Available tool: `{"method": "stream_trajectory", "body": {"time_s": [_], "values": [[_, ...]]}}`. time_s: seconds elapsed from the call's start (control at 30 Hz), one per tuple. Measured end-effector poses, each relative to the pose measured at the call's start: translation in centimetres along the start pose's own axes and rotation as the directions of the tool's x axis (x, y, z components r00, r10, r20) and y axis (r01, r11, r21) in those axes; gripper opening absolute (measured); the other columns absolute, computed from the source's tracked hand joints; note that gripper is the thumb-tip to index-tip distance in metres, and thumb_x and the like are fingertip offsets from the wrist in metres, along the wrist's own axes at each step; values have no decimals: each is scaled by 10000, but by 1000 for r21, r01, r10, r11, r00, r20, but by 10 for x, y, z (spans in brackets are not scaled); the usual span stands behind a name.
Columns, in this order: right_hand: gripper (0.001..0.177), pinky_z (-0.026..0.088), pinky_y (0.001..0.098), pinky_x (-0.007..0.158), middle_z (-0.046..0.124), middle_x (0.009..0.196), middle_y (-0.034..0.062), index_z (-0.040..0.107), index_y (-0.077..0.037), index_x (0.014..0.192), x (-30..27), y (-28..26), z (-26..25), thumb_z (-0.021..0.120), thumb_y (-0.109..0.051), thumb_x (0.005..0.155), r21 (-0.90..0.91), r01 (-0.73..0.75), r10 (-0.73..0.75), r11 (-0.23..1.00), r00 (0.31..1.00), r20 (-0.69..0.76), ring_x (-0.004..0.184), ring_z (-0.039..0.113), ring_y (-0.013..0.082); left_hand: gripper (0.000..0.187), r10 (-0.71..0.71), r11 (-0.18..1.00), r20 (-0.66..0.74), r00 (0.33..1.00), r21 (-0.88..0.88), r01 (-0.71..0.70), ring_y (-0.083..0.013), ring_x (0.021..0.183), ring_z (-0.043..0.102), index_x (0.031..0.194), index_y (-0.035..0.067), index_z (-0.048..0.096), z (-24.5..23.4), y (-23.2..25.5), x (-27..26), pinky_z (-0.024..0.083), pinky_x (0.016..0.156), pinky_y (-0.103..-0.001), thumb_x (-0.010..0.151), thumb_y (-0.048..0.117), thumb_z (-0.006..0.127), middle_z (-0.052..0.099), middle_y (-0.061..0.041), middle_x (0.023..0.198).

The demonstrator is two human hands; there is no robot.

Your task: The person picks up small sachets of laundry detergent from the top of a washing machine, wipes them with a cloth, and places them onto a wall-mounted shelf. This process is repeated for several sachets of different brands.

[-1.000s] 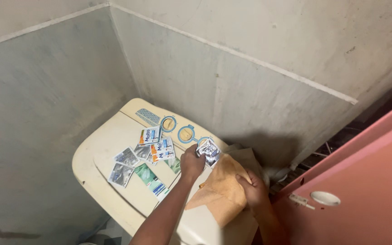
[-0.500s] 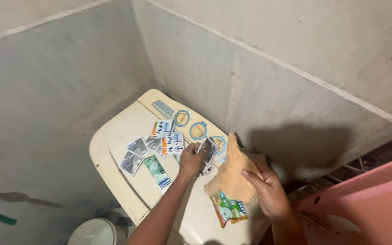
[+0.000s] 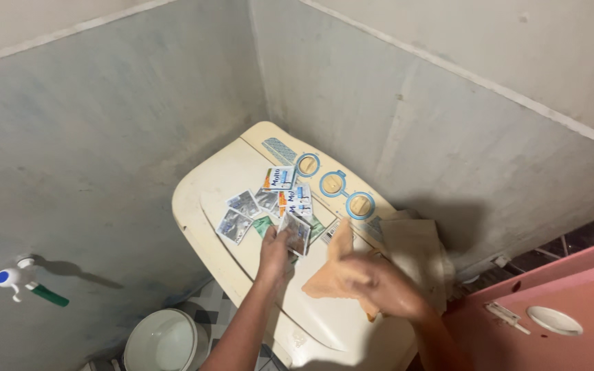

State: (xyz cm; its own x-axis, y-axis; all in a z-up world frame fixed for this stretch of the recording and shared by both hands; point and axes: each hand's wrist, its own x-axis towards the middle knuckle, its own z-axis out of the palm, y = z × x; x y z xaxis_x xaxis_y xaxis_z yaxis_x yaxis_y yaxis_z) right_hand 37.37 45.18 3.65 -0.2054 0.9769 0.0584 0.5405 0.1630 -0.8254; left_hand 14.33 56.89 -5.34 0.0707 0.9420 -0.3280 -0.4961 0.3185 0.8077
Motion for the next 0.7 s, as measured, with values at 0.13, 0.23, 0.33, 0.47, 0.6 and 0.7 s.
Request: {"method": "stream_trajectory", "body": {"time_s": [0.13, 0.23, 0.33, 0.47, 0.6, 0.7], "values": [[387, 594, 366, 845, 752, 1010, 96, 717, -120, 1151, 15, -34, 25, 765, -356, 848, -386, -262, 264, 884, 963, -51, 920, 764, 243, 132, -6, 991, 57, 998, -134, 14, -187, 896, 653, 1140, 25, 511, -15, -3, -6, 560, 793, -341, 1030, 98, 506, 648, -126, 1022], [428, 503, 507, 841, 710, 991, 107, 745, -125, 1108, 27, -27, 45, 816, -399, 787, -558, -296, 138, 775, 941, -308, 1025, 611, 357, 203, -71, 987, 38, 997, -141, 76, -185, 963, 666, 1168, 91, 527, -24, 6, -17, 570, 828, -335, 986, 65, 441, 671, -115, 1079], [434, 508, 522, 827, 691, 1045, 130, 758, -109, 942, 27, -2, 72, 827, -446, 676, -755, -227, -59, 615, 942, -331, 1025, 600, 358, 276, -83, 985, 47, 995, -146, 89, -195, 984, 660, 1256, 51, 524, -27, 16, -30, 575, 838, -379, 1007, 77, 409, 649, -124, 1148], [221, 512, 530, 810, 716, 961, 106, 704, -113, 835, 31, 14, 88, 740, -291, 709, -667, -69, -334, 742, 824, -457, 952, 636, 342, 401, -123, 958, 98, 988, -249, 144, -213, 1029, 681, 1386, 21, 511, -30, 27, -42, 582, 890, -369, 1010, 89, 387, 664, -155, 1229], [280, 527, 519, 716, 689, 831, 121, 681, -44, 1005, 28, -15, 76, 689, -267, 835, -24, -132, 97, 991, 827, -554, 760, 627, 323, 406, -130, 960, 133, 982, -230, 159, -216, 1045, 679, 1374, -42, 531, -33, 29, -50, 577, 912, -356, 1044, 153, 397, 662, -176, 1243], [377, 559, 478, 721, 735, 908, 110, 676, -70, 1204, 26, -44, 78, 617, -292, 905, 191, -130, 193, 973, 911, -364, 775, 681, 284, 402, -118, 969, 171, 978, -196, 151, -221, 1043, 658, 1357, -74, 537, -22, 22, -53, 570, 929, -361, 1080, 194, 421, 634, -201, 1241]]}}
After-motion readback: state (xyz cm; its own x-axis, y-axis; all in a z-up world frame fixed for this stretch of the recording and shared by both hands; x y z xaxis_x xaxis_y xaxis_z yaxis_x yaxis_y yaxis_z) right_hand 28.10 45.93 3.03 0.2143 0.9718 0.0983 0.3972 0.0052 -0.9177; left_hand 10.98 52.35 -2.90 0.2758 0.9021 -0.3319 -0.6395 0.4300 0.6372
